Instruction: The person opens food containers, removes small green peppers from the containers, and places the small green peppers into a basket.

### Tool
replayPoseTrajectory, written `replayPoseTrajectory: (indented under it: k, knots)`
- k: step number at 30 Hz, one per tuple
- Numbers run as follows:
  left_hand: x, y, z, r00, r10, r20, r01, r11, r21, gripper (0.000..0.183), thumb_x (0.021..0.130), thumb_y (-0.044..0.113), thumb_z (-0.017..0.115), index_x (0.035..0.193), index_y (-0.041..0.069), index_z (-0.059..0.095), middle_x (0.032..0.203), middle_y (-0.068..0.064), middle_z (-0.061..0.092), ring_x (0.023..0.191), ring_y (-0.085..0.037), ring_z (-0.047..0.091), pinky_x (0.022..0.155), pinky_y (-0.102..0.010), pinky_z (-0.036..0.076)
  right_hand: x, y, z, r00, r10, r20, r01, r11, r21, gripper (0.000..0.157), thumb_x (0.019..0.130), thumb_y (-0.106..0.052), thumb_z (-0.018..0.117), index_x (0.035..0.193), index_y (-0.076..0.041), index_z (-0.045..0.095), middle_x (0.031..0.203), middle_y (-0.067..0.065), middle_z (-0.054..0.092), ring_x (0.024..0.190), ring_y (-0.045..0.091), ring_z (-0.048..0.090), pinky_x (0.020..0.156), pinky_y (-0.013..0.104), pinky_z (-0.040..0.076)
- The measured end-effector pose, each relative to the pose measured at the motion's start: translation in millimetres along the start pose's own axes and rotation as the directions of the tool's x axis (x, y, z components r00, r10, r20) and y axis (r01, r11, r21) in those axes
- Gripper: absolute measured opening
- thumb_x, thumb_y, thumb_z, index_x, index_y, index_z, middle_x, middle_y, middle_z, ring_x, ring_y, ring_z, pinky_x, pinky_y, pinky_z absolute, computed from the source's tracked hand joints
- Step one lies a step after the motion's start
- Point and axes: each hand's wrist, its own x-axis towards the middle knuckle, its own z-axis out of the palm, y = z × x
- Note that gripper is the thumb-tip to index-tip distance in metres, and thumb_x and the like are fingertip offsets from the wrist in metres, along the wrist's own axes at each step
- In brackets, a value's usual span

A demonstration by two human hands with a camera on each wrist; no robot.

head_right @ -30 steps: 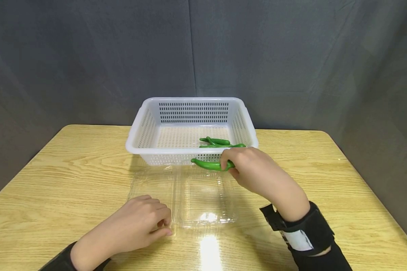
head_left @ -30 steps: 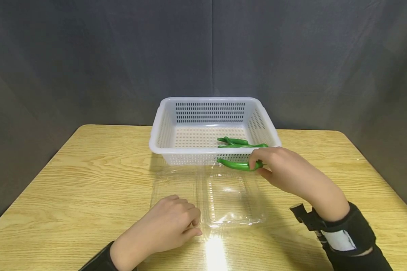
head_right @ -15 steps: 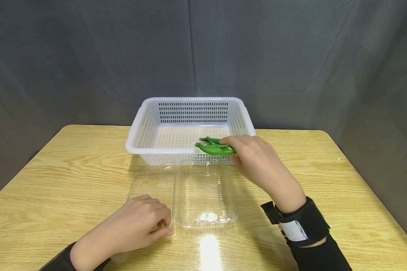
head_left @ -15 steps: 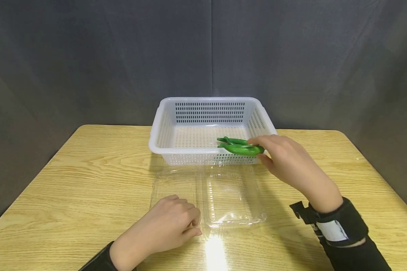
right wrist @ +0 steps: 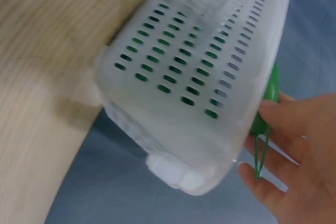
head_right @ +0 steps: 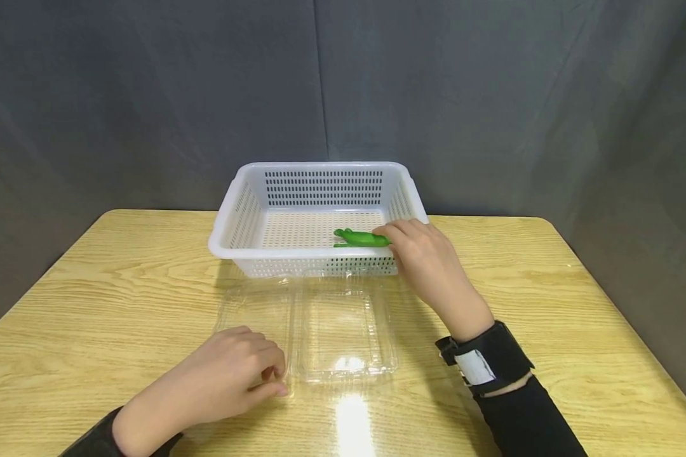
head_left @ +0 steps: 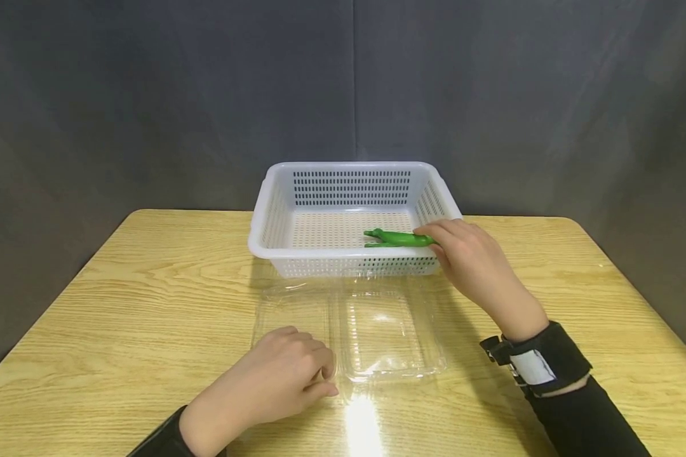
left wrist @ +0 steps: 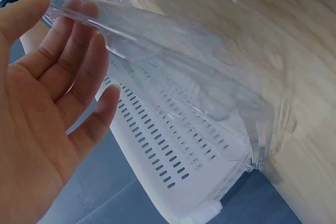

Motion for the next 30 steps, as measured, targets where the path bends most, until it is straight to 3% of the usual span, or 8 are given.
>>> replayPoseTrajectory:
  k: [5, 9, 14, 18, 22, 25, 30]
  knots:
    - [-2.2, -1.9, -2.0, 1.0, 0.003, -0.011, -0.003, 1.0, 0.018, 0.025, 0.081, 0.04, 0.079, 0.074, 0.021, 0.063, 0.065, 0.018, 0.048, 0.058, 0.0, 0.037, 0.063, -0.022, 0.038, 2, 1, 7.6, 1.0, -0.016, -0.018, 0.017, 1.0, 0.02, 0.038, 0.08, 0.015, 0.069, 0.115, 0.0, 0.067, 0.116, 0.017, 0.067, 0.106, 0.035, 0.063, 0.087, 0.049, 0.05]
    - [-3.0, -2.2, -3.4, 1.0, 0.001, -0.011, -0.001, 1.0, 0.022, 0.026, 0.081, 0.042, 0.078, 0.078, 0.019, 0.064, 0.067, 0.018, 0.049, 0.059, 0.0, 0.038, 0.064, -0.022, 0.04, 4, 1, 11.4, 1.0, -0.016, 0.014, 0.016, 1.0, 0.026, 0.042, 0.08, 0.018, 0.064, 0.118, 0.001, 0.066, 0.118, 0.017, 0.066, 0.109, 0.035, 0.061, 0.091, 0.049, 0.048]
    - [-4.6, -2.2, -4.8, 1.0, 0.005, -0.014, -0.004, 0.999, 0.053, 0.027, 0.084, 0.044, 0.074, 0.087, 0.017, 0.07, 0.077, 0.013, 0.061, 0.066, -0.002, 0.05, 0.068, -0.025, 0.045, 4, 0, 16.1, 0.998, -0.025, 0.056, 0.023, 0.999, 0.042, 0.051, 0.074, 0.022, 0.061, 0.121, 0.001, 0.064, 0.123, 0.018, 0.063, 0.114, 0.035, 0.059, 0.095, 0.049, 0.046]
    - [-6.3, -1.5, -6.0, 1.0, 0.004, -0.026, -0.002, 0.997, 0.081, 0.029, 0.088, 0.043, 0.072, 0.097, 0.016, 0.072, 0.09, 0.008, 0.067, 0.078, -0.007, 0.059, 0.072, -0.028, 0.048, 2, -1, 18.1, 0.999, -0.031, 0.014, 0.031, 0.998, 0.049, 0.043, 0.08, 0.018, 0.062, 0.119, 0.0, 0.065, 0.122, 0.017, 0.064, 0.113, 0.034, 0.059, 0.094, 0.049, 0.046]
    - [-8.3, -2.8, -7.4, 0.999, -0.008, -0.039, 0.011, 0.997, 0.079, 0.027, 0.091, 0.04, 0.07, 0.102, 0.015, 0.071, 0.095, 0.007, 0.067, 0.082, -0.009, 0.06, 0.075, -0.029, 0.049, -2, -2, 17.8, 0.999, -0.046, -0.028, 0.048, 0.998, 0.052, 0.037, 0.084, 0.013, 0.065, 0.118, 0.0, 0.065, 0.12, 0.016, 0.064, 0.112, 0.034, 0.059, 0.094, 0.048, 0.046]
    - [-11.1, -7.9, -8.5, 0.997, -0.04, -0.06, 0.044, 0.996, 0.071, 0.03, 0.092, 0.037, 0.07, 0.11, 0.014, 0.07, 0.103, 0.005, 0.068, 0.092, -0.012, 0.063, 0.082, -0.033, 0.052, -6, -3, 15.8, 0.997, -0.057, -0.051, 0.059, 0.997, 0.04, 0.036, 0.085, 0.011, 0.065, 0.12, -0.001, 0.065, 0.122, 0.016, 0.063, 0.115, 0.034, 0.057, 0.098, 0.049, 0.044]
    - [-18.9, -27.7, -12.2, 0.982, -0.149, -0.116, 0.161, 0.981, 0.104, 0.048, 0.092, 0.034, 0.071, 0.135, 0.014, 0.059, 0.13, -0.001, 0.063, 0.118, -0.022, 0.06, 0.096, -0.045, 0.048, -19, -1, 9.1, 0.992, -0.043, -0.119, 0.043, 0.999, 0.0, 0.04, 0.084, 0.012, 0.061, 0.122, -0.001, 0.063, 0.128, 0.018, 0.061, 0.122, 0.037, 0.052, 0.103, 0.05, 0.039]
